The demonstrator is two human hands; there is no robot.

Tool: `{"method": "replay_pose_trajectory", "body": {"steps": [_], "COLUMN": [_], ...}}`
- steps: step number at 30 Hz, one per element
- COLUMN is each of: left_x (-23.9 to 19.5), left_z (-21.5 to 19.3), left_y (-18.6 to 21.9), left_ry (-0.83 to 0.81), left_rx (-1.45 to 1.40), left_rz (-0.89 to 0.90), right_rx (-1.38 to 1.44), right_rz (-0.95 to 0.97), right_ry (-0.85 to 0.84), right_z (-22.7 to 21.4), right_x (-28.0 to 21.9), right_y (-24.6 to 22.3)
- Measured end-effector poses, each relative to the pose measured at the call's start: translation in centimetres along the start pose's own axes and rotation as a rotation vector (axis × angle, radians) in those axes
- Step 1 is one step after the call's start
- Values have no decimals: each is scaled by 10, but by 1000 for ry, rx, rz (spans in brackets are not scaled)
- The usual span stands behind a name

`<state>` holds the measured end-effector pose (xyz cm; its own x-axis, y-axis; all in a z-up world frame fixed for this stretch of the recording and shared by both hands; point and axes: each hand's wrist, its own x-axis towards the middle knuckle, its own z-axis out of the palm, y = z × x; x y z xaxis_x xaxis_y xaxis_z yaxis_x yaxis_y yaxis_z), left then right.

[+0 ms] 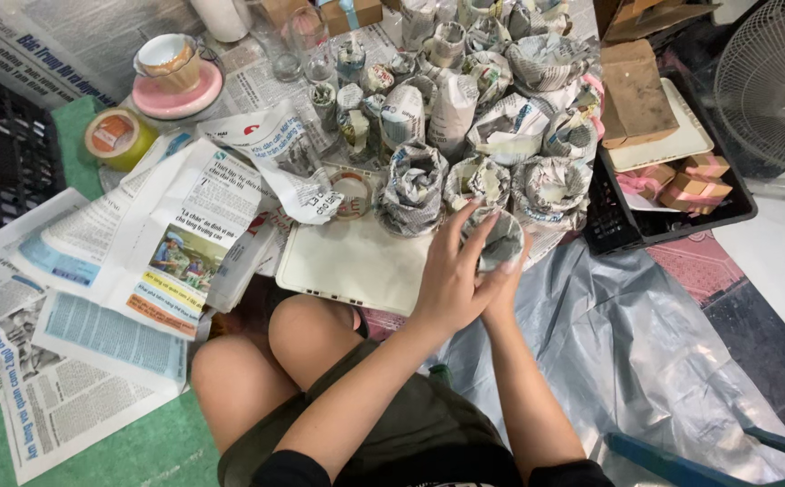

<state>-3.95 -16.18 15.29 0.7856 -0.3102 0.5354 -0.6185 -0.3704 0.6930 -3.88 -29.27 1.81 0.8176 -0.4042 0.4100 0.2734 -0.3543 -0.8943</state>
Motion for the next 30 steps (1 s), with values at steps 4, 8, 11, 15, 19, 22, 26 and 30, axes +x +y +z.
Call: {"method": "replay_pose_trajectory", "body": {"steps": [4, 8, 11, 15, 19, 22, 26, 30], "left_x": [31, 66, 95, 151, 226, 283, 326, 342], "left_z": [-1, -10, -28, -46, -67, -84, -79, -54], "left_y": [-2, -1, 0, -26, -96, -170, -262, -332], "left_ry": [-74, -97, -91, -17, 104, 204, 262, 276], "left_rx": [-40, -22, -144, -155, -30, 98, 72, 64], "left_rz": [72, 137, 131, 109, 45, 70, -81, -180], "right_rx": [22, 62, 95, 216, 191, 256, -55, -458], "right_rz": [1, -36, -146, -241, -447, -430, -427, -298], "right_ry": [-38, -155, -229, -352, -524, -726, -802, -823], "right_z": [-15, -28, -24, 13, 82, 140, 199, 233], "right_x": [39, 85, 123, 193, 293, 361, 426, 456], "right_y": [-32, -67, -88, -88, -61, -38, -10, 20]}}
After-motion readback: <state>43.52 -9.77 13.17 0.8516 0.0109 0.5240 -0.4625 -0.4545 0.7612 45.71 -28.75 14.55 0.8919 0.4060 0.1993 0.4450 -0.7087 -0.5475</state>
